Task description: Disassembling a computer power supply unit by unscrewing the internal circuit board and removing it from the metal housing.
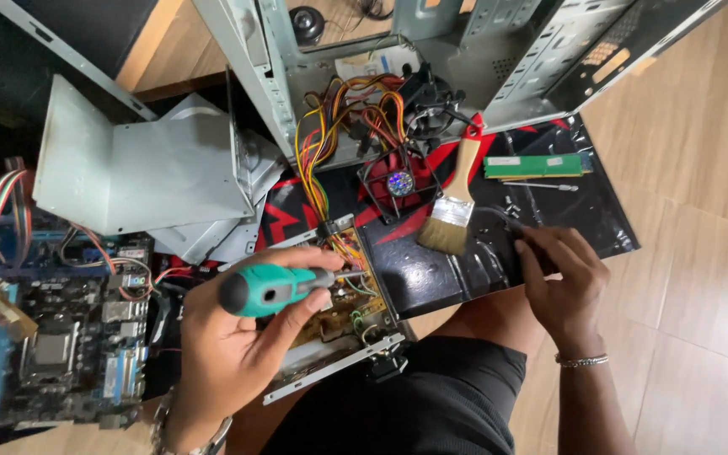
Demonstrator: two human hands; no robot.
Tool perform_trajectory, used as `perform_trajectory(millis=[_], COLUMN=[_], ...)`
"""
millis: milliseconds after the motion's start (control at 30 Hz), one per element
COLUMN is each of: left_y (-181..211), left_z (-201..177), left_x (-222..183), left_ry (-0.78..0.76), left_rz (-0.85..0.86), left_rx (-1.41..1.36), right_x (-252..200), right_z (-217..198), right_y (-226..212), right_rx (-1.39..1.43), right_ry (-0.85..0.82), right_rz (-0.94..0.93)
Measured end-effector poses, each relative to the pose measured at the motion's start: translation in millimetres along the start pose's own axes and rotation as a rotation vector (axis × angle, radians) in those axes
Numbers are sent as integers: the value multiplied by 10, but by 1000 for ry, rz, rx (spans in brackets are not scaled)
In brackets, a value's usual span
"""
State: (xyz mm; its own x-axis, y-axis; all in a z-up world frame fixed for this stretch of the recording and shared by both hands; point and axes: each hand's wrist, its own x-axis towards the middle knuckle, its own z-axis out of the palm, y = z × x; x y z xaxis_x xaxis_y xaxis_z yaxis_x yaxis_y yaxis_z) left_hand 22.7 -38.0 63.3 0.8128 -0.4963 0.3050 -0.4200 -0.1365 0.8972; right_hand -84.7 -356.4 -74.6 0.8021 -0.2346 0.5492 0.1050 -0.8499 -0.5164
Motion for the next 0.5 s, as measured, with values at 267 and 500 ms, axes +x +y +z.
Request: perform_trajectory(millis=[267,500], left_y=[-166,-448], left_z=[-35,129], left_x=[189,389], left_ry=[-33,-231], left_rz=[268,314], left_rx=[128,135], right_x=[-256,-298], right_z=[302,439], right_y=[221,410], right_rx=[-69,-136], right_ry=[200,301], right_rz=[-88,-181])
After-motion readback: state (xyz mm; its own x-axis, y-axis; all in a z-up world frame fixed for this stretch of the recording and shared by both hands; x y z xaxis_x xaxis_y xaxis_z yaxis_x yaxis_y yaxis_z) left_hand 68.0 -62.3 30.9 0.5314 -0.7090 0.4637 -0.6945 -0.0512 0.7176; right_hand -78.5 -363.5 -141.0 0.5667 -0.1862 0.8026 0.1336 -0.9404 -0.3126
